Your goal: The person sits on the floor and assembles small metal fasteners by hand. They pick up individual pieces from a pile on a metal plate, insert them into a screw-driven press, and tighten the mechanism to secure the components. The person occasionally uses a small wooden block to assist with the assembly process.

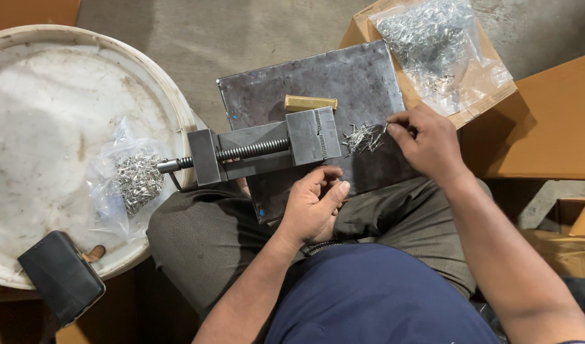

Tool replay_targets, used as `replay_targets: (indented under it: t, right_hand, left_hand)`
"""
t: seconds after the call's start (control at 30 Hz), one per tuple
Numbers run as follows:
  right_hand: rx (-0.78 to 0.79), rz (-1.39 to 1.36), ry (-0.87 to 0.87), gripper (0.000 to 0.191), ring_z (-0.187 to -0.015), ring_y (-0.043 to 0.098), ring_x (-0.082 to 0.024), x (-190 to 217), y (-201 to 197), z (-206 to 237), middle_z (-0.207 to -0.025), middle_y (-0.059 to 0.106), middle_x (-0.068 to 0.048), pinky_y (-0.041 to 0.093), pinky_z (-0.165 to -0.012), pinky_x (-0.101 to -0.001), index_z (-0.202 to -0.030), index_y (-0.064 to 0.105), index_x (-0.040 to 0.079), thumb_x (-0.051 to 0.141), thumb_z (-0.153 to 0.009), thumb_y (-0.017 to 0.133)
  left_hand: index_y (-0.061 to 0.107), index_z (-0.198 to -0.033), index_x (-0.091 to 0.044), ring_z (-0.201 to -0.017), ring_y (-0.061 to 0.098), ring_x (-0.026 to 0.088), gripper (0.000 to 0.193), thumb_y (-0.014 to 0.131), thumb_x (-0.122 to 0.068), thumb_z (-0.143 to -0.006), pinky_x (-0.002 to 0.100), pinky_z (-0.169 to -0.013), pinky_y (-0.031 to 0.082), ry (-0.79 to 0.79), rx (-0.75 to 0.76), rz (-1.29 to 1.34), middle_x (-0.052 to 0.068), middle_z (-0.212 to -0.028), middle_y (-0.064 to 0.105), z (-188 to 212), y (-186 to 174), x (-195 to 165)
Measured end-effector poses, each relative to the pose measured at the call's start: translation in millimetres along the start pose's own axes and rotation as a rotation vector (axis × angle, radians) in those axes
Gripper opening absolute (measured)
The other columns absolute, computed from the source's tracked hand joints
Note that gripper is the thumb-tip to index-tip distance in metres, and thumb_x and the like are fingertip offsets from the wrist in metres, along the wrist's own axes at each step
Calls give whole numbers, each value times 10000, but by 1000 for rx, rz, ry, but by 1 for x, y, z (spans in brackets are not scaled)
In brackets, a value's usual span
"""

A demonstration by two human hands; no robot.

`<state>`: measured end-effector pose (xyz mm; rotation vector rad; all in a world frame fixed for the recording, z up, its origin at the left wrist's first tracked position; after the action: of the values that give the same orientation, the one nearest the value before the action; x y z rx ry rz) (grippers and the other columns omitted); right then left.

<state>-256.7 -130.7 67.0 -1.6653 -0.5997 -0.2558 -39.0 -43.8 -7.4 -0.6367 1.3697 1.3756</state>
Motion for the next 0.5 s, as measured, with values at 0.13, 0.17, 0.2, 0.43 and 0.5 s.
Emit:
replay_targets:
  t: [0.13,0.17,0.2,0.43,0.5]
  right_hand:
    - [-23,30,-35,123,-768,653,-261,9,-1,12,-901,655,-88,521,-706,-370,-1046,767,98,169,-946,752]
    - [-26,49,-53,119,-761,651,-261,11,-1,13,-889,648,-87,524,-704,-370,-1035,767,100,172,-940,758]
    - [-36,69,-73,110,-774,656,-267,13,-1,13,-896,651,-82,526,-707,-374,-1024,765,103,171,-938,759]
    - [-70,234,-180,64,-773,669,-291,25,0,11,-889,663,-72,546,-707,-393,-947,751,113,166,-913,764]
    - [-74,289,-206,61,-765,670,-292,28,1,9,-873,664,-73,551,-702,-394,-910,739,108,165,-904,760]
  left_hand:
    - [629,-1205,28,-691,564,34,305,700,-171,-985,212,-604,500,12,1,9,-10,-864,632,0,1,0]
    - [630,-1204,27,-692,561,31,302,700,-169,-985,211,-604,498,10,2,17,-13,-864,630,0,1,-1]
    - [633,-1200,25,-680,560,32,300,701,-170,-983,210,-600,496,6,-3,1,-14,-856,632,0,1,-1]
    - [637,-1193,25,-668,563,33,300,702,-177,-982,209,-596,498,8,-6,-19,-14,-838,639,0,2,-5]
    - [632,-1197,29,-670,561,34,307,705,-177,-981,210,-595,497,7,-4,-13,-12,-842,638,0,1,-4]
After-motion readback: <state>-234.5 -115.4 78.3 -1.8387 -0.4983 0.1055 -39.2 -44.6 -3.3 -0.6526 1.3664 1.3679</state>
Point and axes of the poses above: each hand's wrist, its own z-axis away from the middle knuckle, its own y-axis out of the palm, x = y × z, the point moved 5 cm from there along -z, towards the middle knuckle
